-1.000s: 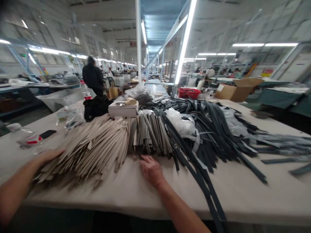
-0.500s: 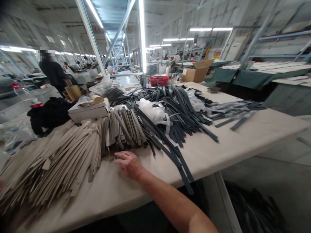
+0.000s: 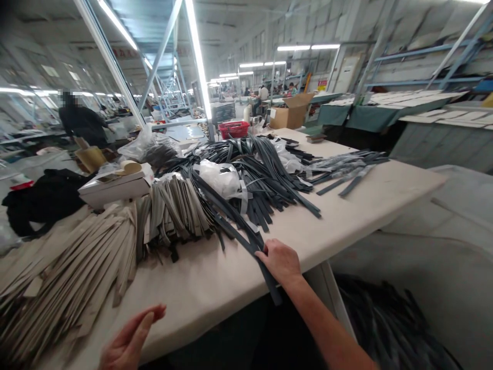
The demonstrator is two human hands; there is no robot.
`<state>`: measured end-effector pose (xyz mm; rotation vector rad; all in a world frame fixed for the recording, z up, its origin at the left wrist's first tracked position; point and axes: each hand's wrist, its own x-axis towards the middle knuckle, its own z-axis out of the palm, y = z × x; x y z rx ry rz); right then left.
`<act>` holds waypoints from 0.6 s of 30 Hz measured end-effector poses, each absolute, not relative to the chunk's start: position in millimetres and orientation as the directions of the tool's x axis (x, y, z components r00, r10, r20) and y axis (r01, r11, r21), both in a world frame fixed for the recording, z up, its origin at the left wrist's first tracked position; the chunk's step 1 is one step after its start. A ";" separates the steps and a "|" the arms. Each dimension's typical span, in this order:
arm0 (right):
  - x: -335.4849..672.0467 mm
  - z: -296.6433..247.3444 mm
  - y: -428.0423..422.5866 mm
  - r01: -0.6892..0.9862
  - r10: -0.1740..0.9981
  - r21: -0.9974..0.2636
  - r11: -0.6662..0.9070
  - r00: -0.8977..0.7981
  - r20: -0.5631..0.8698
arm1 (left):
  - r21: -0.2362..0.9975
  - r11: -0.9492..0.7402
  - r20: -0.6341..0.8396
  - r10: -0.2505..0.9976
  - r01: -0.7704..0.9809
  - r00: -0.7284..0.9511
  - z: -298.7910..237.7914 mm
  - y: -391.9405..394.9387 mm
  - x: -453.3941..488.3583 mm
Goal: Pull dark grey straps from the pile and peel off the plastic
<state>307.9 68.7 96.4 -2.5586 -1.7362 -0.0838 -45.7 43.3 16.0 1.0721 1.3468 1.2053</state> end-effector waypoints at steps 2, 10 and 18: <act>305.0 90.1 66.2 0.944 0.942 -0.045 -0.327 0.329 0.065 | 0.982 0.127 -0.125 0.992 -0.139 0.022 26.8 49.2 -15.2; 284.9 84.3 84.9 0.933 0.929 -0.176 -0.313 0.339 0.147 | 0.982 0.105 -0.022 0.888 -0.155 0.460 37.6 83.1 66.5; 267.4 103.4 120.7 0.930 0.950 -0.236 -0.283 0.306 0.067 | 0.862 0.454 -0.307 0.822 -0.226 0.479 33.8 131.6 81.2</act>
